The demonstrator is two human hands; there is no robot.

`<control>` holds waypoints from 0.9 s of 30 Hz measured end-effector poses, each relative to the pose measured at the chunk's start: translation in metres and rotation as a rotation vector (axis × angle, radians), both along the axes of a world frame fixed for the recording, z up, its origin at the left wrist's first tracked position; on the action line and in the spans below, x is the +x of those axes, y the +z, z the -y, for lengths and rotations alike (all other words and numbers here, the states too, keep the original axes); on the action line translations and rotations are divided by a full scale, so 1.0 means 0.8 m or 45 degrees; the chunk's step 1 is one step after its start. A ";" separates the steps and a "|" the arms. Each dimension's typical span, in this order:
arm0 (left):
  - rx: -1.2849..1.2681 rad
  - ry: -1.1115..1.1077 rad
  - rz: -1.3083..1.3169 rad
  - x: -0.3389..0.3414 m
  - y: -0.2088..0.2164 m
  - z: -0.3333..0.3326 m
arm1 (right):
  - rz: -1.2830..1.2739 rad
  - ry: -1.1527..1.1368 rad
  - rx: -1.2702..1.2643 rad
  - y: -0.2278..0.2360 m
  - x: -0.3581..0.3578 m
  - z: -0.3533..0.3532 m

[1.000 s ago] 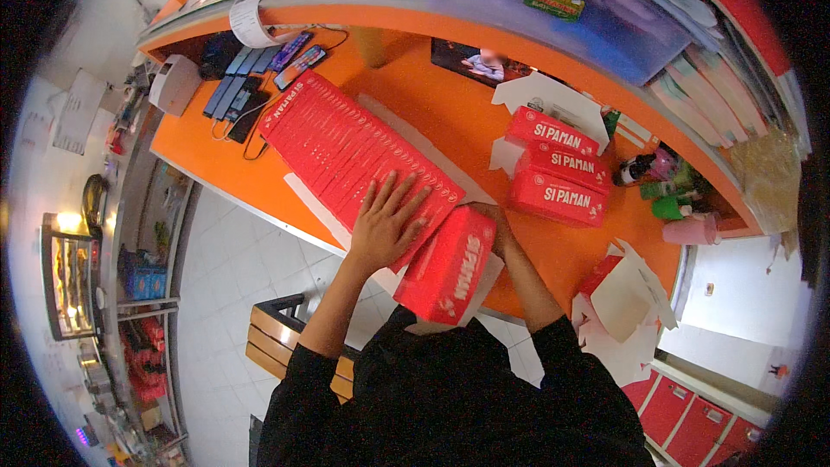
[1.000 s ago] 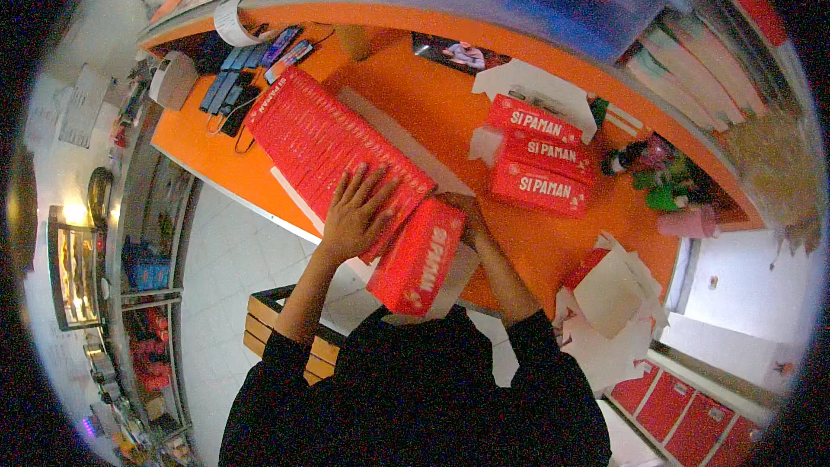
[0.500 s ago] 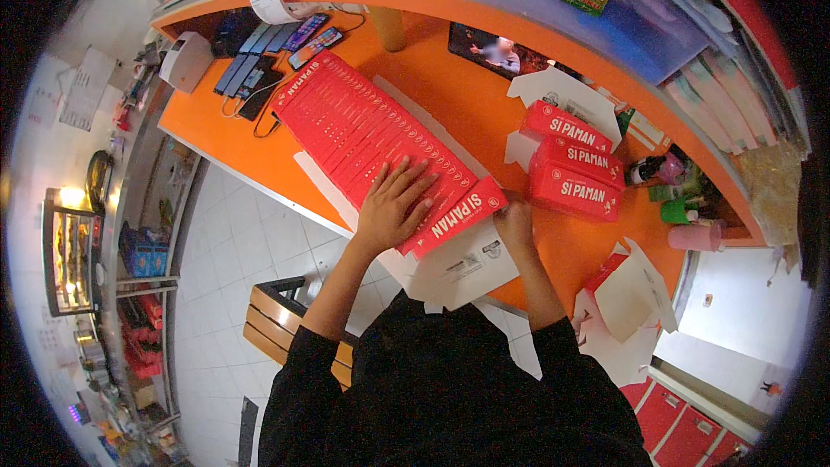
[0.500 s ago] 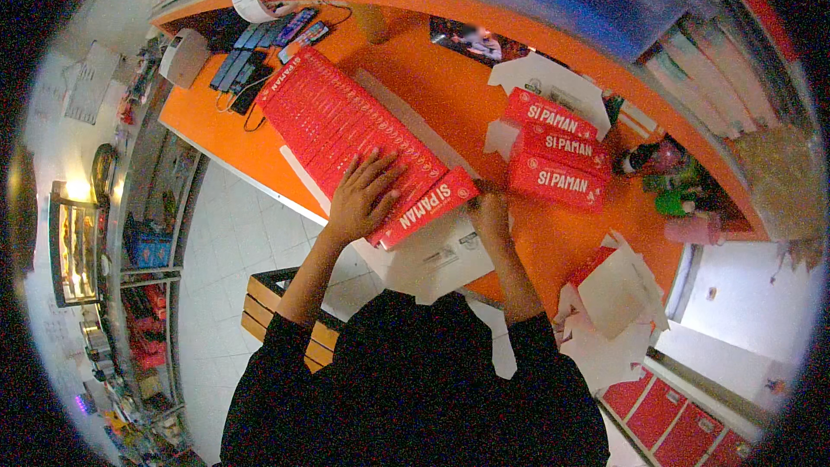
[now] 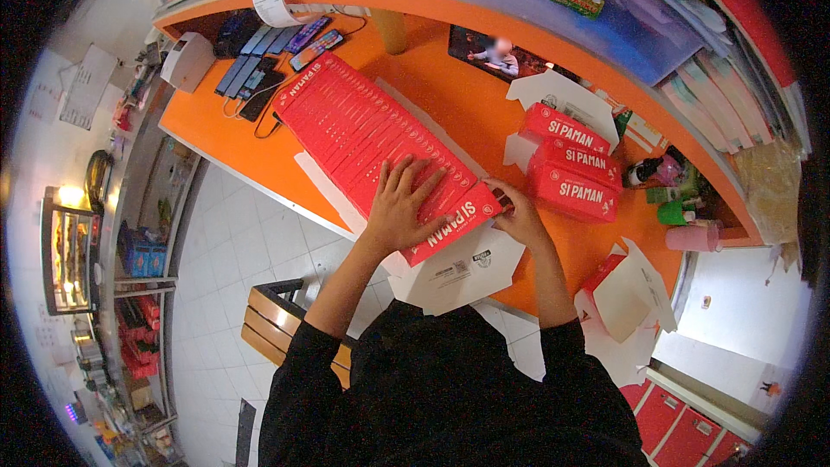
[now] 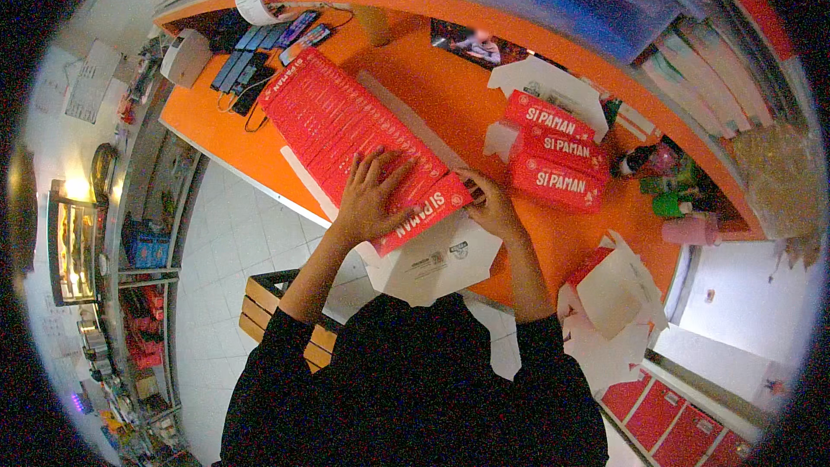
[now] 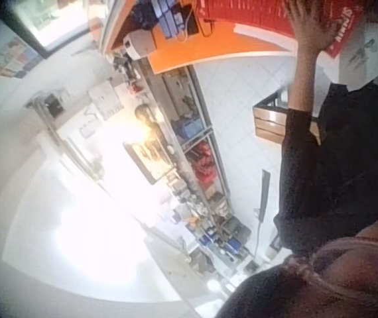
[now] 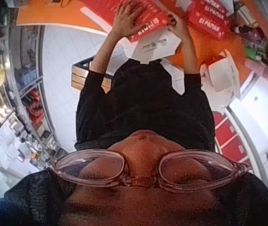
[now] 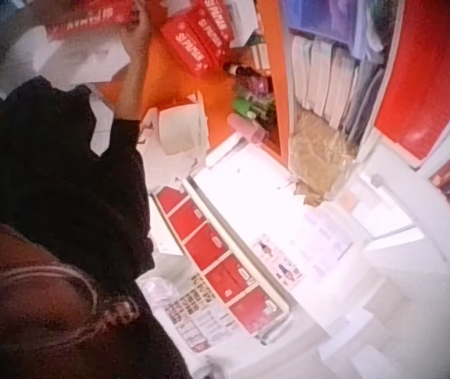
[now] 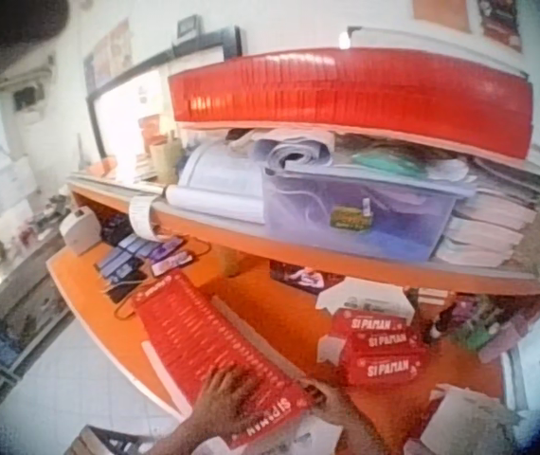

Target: The person assembles red and white cardboard boxes by folding the flaps and tucking them into slots. They handle the boxes one at a time, stacking the finished units on the counter.

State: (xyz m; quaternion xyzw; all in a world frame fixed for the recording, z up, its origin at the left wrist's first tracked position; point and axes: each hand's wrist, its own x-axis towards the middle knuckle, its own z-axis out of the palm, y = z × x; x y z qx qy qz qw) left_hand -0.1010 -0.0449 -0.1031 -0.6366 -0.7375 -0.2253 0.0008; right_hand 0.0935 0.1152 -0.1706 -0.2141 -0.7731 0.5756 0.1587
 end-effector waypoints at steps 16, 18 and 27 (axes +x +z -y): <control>-0.002 -0.005 -0.068 0.003 -0.020 -0.006 | 0.023 0.210 -0.120 -0.027 -0.001 -0.020; -0.006 -0.008 -0.071 0.004 -0.017 -0.006 | -0.034 0.200 -0.123 -0.032 -0.003 -0.018; 0.007 -0.006 -0.071 0.006 -0.017 -0.006 | -0.066 0.074 -0.337 -0.029 -0.013 -0.001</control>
